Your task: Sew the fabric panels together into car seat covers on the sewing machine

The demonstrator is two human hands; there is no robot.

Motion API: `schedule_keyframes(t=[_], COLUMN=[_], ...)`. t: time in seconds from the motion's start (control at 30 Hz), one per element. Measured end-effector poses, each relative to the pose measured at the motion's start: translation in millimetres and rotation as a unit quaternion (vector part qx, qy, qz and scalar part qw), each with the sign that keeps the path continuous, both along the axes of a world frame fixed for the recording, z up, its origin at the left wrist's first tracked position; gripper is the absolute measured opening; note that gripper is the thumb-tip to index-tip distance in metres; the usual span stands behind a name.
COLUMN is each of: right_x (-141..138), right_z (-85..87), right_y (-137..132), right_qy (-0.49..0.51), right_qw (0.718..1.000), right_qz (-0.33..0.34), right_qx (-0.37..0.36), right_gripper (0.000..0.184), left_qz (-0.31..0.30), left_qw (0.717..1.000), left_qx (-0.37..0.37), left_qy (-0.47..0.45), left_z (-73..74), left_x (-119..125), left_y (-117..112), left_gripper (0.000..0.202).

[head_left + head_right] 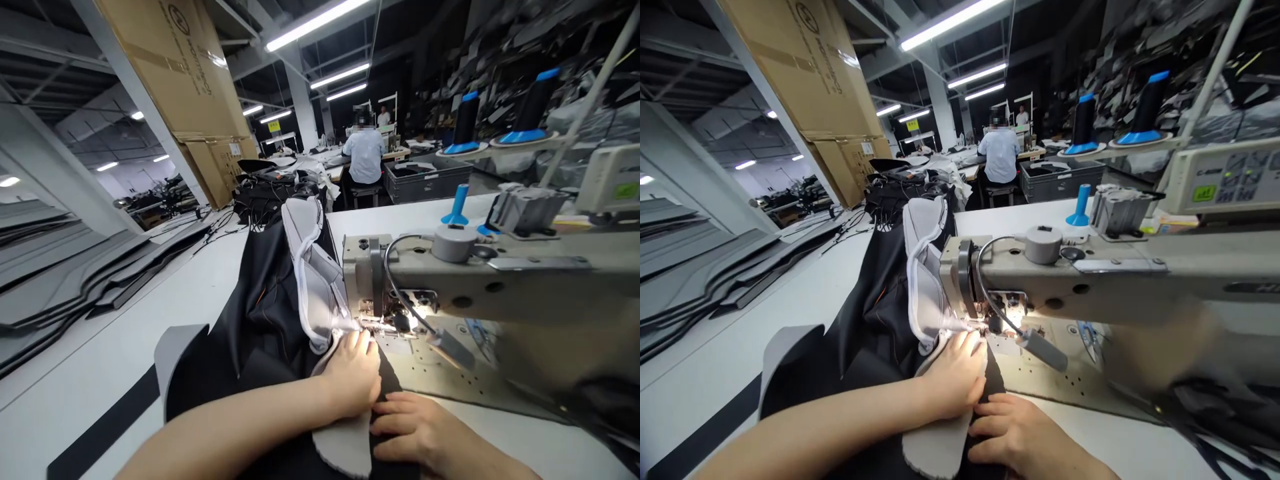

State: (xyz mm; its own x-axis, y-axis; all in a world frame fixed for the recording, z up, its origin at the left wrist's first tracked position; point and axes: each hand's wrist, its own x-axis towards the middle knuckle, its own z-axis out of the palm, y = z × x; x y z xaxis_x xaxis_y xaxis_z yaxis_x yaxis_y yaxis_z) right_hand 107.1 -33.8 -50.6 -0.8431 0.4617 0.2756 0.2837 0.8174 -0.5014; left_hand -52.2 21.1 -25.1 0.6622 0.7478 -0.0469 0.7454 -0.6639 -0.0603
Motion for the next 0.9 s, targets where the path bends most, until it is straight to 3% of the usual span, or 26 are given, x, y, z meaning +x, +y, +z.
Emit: schedule_keyframes(t=[0.07,0.17,0.33,0.5,0.6,0.67,0.8,0.9], right_x=[-7.8,-23.8,-36.4,-38.0,-46.8,-52.3,-56.8,-60.1], right_z=[-6.2,-19.2,-23.2,-22.3,-26.9,-29.9,-34.1,-37.3], right_y=[-3.9,-5.3,-12.7,-20.9,-19.2,-18.2,-19.4,-18.1], right_qy=[-0.006,-0.003,0.020,0.020,0.010,0.007,0.005,0.019], right_qw=[1.000,1.000,0.999,0.997,0.999,1.000,1.000,0.999], right_qz=[0.020,0.015,0.016,0.025,0.020,0.020,0.013,0.000], right_qx=[-0.013,-0.006,-0.048,-0.071,-0.039,-0.017,0.020,0.030], right_gripper=[0.038,0.048,0.056,0.046,0.042,0.041,0.046,0.041], left_qz=[0.025,0.066,0.046,0.074,0.091,0.063,-0.033,-0.034], left_qw=[0.998,0.986,0.979,0.960,0.957,0.964,0.968,0.954], left_qx=[-0.061,-0.139,-0.146,-0.158,-0.115,-0.115,-0.200,-0.244], left_qy=[0.020,0.066,0.131,0.218,0.250,0.233,0.149,0.167], left_z=[8.8,16.7,21.7,16.4,8.4,8.4,24.7,36.0], left_x=[-2.6,-12.2,-24.7,-9.5,-6.5,-11.1,-17.4,-8.1], left_y=[-10.2,-10.3,4.6,-2.2,-4.3,1.7,24.5,35.3], left_gripper=[0.040,0.055,0.072,0.104,0.093,0.085,0.077,0.072])
